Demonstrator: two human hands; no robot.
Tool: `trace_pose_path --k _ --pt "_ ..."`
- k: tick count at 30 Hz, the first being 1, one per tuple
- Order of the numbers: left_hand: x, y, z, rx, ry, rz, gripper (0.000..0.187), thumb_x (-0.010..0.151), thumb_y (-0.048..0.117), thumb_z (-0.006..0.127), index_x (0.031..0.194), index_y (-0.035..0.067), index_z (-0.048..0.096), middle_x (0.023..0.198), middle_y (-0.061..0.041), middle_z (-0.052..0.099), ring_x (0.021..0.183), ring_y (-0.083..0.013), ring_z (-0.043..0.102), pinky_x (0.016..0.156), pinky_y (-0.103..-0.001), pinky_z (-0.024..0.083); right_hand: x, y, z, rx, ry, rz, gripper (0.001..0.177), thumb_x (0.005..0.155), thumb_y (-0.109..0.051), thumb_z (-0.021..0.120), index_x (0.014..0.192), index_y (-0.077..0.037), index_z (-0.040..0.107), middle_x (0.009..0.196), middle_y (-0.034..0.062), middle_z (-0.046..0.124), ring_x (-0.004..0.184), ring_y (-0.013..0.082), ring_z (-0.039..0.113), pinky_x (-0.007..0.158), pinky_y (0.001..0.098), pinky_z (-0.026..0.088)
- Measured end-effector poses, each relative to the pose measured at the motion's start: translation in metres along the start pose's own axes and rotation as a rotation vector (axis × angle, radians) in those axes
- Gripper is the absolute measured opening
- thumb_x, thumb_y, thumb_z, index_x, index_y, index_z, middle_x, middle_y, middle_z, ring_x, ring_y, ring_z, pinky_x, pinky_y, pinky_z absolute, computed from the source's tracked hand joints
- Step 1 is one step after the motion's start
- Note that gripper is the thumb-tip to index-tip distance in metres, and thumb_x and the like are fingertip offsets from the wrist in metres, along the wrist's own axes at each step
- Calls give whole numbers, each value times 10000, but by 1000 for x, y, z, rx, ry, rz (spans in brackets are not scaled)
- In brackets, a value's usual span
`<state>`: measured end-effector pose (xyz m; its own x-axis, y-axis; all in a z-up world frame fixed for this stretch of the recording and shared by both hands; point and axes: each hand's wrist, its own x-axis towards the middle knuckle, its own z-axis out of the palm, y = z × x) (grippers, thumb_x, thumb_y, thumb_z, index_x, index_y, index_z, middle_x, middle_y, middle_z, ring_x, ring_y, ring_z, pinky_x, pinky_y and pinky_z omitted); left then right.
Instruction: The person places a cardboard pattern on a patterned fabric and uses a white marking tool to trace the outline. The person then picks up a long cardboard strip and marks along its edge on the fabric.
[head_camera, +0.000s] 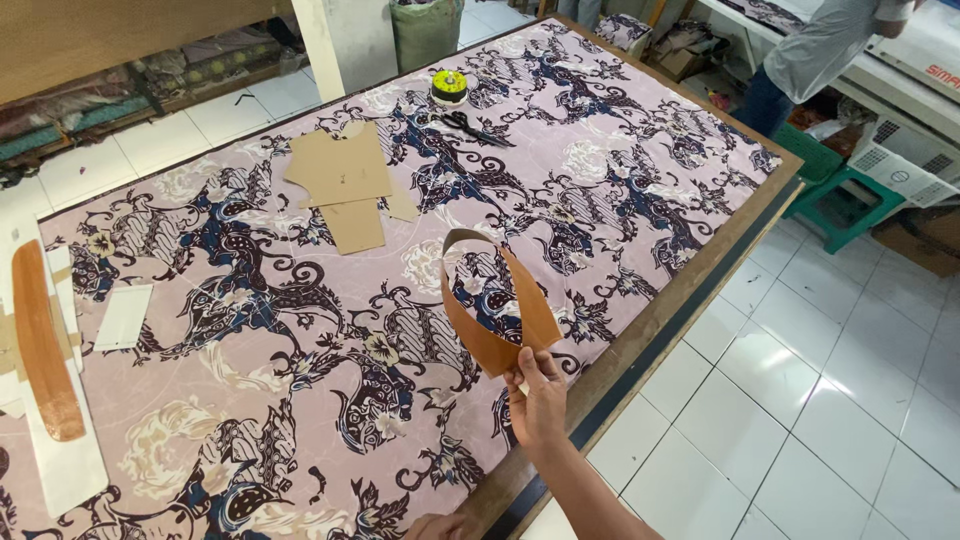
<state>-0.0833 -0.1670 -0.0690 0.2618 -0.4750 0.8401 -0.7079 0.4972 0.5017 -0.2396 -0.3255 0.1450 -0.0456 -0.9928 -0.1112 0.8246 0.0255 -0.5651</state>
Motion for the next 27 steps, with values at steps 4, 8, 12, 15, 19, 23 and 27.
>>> trace_pose_path --k 4,8,12,15,19,23,27 --pt "-9 9 -15 -81 -269 -157 107 712 198 796 802 142 807 613 -66 707 555 -220 727 537 -331 603 1 1 -6 -13 23 11 150 950 -157 720 877 -117 595 767 -44 583 666 57 554 708 247 539" --pt "-7 23 -19 -77 -365 -199 141 712 158 828 848 151 792 701 -64 741 646 -245 747 607 -340 605 0 6 -10 -1 -15 10 165 947 -163 731 864 -112 598 763 -38 583 674 68 556 708 256 533" --pt "28 59 -32 -75 -419 -323 156 757 137 823 909 147 790 785 -70 768 732 -247 768 678 -326 615 -4 7 -7 -2 0 37 151 948 -155 723 866 -119 601 767 -37 591 679 80 556 703 262 524" --pt "65 97 -58 -154 -423 -456 138 832 92 757 969 84 768 890 -128 759 837 -295 753 735 -354 591 -6 5 -6 -11 -4 60 136 943 -144 718 871 -131 603 778 -45 605 676 80 553 692 266 518" --pt "109 139 -79 -152 -502 -694 134 883 81 715 1006 51 758 928 -132 731 848 -312 705 742 -370 556 -13 7 -9 -28 -24 61 130 958 -136 721 894 -131 608 799 -33 629 674 84 550 691 268 518" --pt "136 152 -84 -179 -470 -636 130 894 83 708 1017 51 736 967 -119 729 909 -317 693 802 -378 549 -20 5 1 -40 -105 80 164 1009 -153 721 902 -114 602 813 -20 634 695 82 555 718 271 529" --pt "129 150 -83 -181 -437 -587 142 898 88 717 1037 64 732 983 -126 710 929 -321 677 819 -389 545 -29 2 5 -83 -64 146 157 1003 -165 716 904 -136 598 812 -50 608 708 73 532 721 250 510"
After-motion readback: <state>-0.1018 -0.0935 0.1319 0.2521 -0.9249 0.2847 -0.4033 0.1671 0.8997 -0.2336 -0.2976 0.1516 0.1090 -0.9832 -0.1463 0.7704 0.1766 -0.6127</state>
